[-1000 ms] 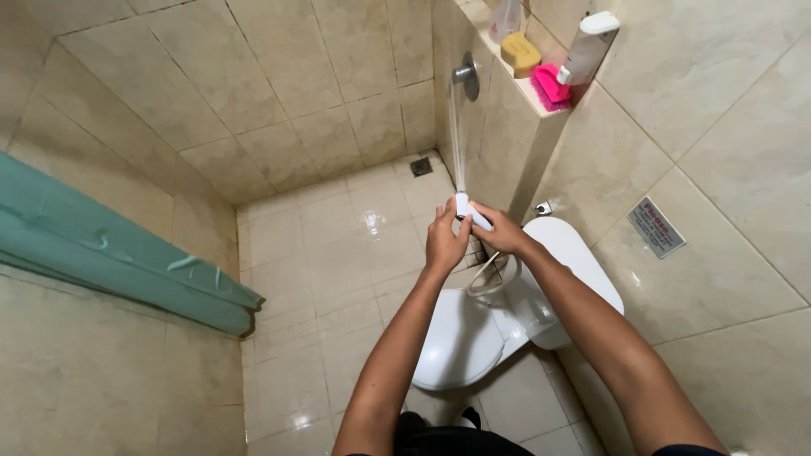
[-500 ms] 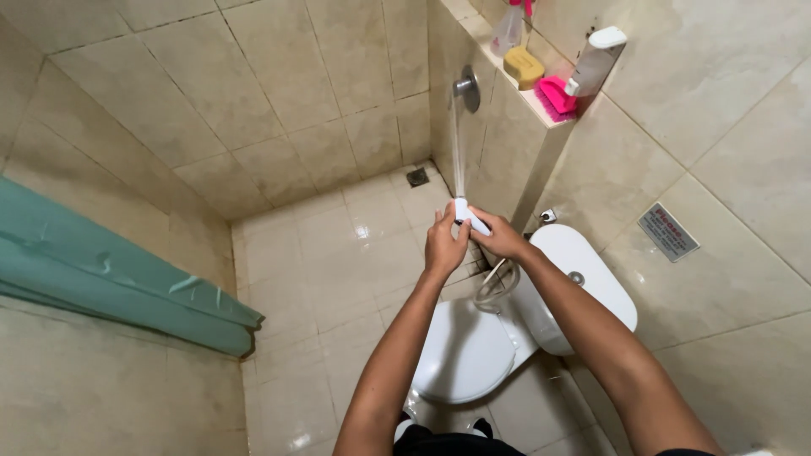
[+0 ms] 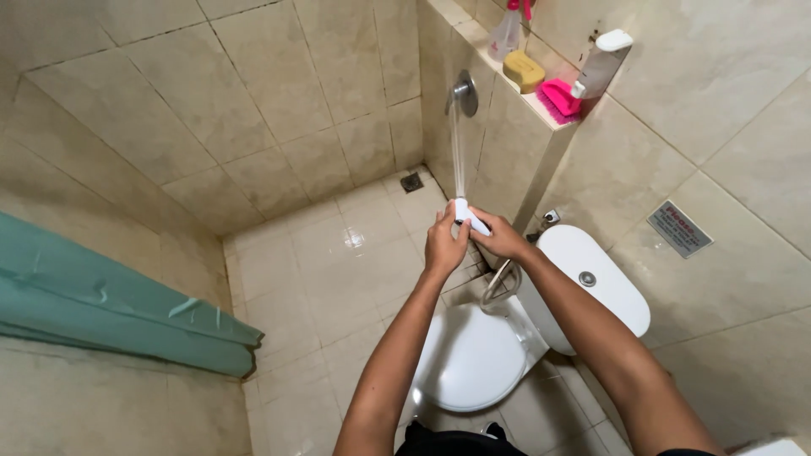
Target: The person sprays water on the bathroom floor using a handheld shower head, then scrubs the floor tiles with a pink sponge. The person squats to reach the floor and scrubs the grout lines and tile surfaces.
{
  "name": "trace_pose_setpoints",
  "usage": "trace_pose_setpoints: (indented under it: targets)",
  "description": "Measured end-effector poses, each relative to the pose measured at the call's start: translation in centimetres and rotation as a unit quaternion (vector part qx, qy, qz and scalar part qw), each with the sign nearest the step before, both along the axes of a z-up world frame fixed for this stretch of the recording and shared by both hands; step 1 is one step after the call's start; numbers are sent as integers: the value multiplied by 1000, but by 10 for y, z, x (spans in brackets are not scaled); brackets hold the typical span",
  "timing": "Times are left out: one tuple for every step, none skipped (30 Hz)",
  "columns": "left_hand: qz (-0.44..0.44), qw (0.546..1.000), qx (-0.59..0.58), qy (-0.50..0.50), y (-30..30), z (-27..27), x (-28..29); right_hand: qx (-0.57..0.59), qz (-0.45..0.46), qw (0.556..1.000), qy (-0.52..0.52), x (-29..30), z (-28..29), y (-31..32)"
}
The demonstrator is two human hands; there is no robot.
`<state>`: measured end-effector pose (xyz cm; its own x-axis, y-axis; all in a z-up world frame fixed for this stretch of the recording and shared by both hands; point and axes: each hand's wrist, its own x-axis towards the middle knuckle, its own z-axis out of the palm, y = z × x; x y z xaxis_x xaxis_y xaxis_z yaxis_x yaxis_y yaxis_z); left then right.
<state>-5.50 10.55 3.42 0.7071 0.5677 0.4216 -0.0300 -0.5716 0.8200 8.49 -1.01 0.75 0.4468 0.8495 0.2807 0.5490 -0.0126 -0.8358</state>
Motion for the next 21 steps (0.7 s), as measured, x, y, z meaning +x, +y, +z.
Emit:
trace_pose_setpoints:
  targets:
    - [-3, 1000, 0, -1, 3, -2, 0, 0, -3, 1000, -1, -2, 1, 2]
    - [-6, 1000, 2, -5, 7, -4, -2, -2, -2, 1000, -7, -4, 1, 4]
    - [-8, 1000, 5, -10, 11, -5, -2, -5, -1, 1000, -13, -5, 3, 6]
    - [-10, 1000, 5, -11, 13, -2, -3, -5, -3, 1000, -14, -6, 5, 9]
    - [-10, 1000, -2, -2, 15, 0, -4, -5, -2, 1000, -9, -8, 7, 11]
    - [-10, 1000, -8, 6, 17, 1, -5, -6, -2, 1000, -4, -10, 8, 13]
    - [-11, 1000, -7, 5, 21, 1, -6, -6, -3, 1000, -4, -10, 6, 16]
    - [-13, 1000, -6, 2, 24, 0, -7, -7, -4, 1000, -10, -9, 5, 19]
    - [-15, 1000, -5, -1, 27, 0, -8, -8, -6, 1000, -16, -9, 3, 21]
    - [-16, 1000, -4, -1, 30, 0, -8, -8, -8, 1000, -16, -10, 5, 25]
    - [-16, 1000, -2, -3, 33, 0, -10, -6, 1, 1000, -15, -12, 6, 27]
    - [-16, 1000, 0, -4, 36, 0, -11, -3, 10, 1000, -14, -14, 7, 30]
    - [-17, 1000, -1, -3, 39, -3, -12, -4, 9, 1000, -14, -16, 8, 33]
    - [-16, 1000, -3, -3, 42, -5, -12, -15, 5, 1000, -11, -19, 10, 35]
    - [-13, 1000, -4, -3, 46, -8, -12, -25, 1, 1000, -9, -21, 11, 39]
    - [-13, 1000, -4, -3, 49, -5, -16, -25, 1, 1000, -9, -23, 9, 42]
    - [-15, 1000, -7, 1, 52, -2, -20, -11, 2, 1000, -5, -25, 8, 45]
    - [-17, 1000, -9, 6, 54, 2, -23, 3, 3, 1000, -2, -26, 7, 48]
    - [-17, 1000, -10, 5, 57, 2, -24, 2, 3, 1000, -2, -27, 10, 51]
    - [-19, 1000, -7, 5, 60, 3, -24, -2, 1, 1000, -10, -29, 12, 54]
    - [-20, 1000, -5, 5, 63, 2, -26, -7, -1, 1000, -17, -32, 13, 55]
